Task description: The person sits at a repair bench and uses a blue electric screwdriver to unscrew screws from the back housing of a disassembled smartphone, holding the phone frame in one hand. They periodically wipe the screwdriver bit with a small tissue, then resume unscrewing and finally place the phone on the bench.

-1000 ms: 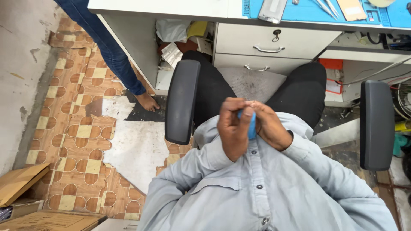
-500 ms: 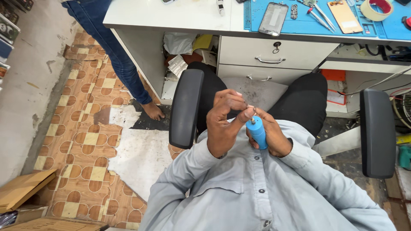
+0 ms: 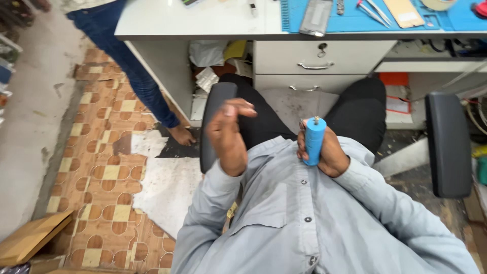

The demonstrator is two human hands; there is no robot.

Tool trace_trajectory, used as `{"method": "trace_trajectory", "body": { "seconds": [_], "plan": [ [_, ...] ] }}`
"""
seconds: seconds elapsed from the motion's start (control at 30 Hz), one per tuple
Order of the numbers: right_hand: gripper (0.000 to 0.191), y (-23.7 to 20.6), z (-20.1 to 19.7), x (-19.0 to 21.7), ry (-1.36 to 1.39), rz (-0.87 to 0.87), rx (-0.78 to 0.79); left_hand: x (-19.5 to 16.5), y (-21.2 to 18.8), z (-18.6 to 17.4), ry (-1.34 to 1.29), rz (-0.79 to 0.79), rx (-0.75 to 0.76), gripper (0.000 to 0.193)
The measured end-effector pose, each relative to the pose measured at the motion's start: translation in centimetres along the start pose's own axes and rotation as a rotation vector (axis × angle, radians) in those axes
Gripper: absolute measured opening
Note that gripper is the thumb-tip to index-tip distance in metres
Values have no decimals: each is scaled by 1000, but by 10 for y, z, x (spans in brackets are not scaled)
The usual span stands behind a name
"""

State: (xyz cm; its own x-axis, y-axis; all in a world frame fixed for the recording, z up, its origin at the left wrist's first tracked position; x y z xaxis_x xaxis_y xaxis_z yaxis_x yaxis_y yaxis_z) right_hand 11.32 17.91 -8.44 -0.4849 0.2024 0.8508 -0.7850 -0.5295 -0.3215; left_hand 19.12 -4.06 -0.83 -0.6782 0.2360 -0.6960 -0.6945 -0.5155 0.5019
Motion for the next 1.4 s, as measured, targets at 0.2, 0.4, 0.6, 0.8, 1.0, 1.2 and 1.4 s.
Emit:
{"method": "trace_trajectory", "body": {
  "seconds": [0.2, 0.4, 0.6, 0.8, 1.0, 1.2, 1.4],
  "plan": [
    [24, 32, -16, 11, -63, -270, -201, 114, -58, 34, -92, -492, 100, 40],
    [25, 67, -8, 17, -144, -438, -118, 155, -56, 47, -24, -599, 177, 53],
    [13, 114, -55, 124, -749, -844, -492, 142, 9, 49, -57, -637, -11, 50],
    [6, 177, -126, 246, -1357, -1130, -826, 147, 38, 72, -69, -741, -37, 48],
    [19, 210, -137, 269, -1523, -1135, -880, 174, 70, 91, 80, -725, 26, 46],
    [36, 214, -116, 224, -464, -682, -156, 185, 116, 135, 701, -310, 213, 62],
    [29, 200, -99, 178, -97, -307, 172, 200, 138, 180, 900, -264, 536, 70]
  ]
}}
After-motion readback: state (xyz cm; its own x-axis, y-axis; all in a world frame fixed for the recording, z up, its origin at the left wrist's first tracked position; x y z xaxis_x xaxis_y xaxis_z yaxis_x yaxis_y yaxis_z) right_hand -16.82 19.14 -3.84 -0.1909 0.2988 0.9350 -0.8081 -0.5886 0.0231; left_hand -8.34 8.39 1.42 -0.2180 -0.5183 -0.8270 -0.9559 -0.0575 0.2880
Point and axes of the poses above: each hand's wrist, its own y-axis towards the middle knuckle, its own z-axis out of the palm, x = y × z, the point moved 4 cm from there along y, towards the middle knuckle, and after that the axes turned 1 degree about -y, right-handed, at the moved point
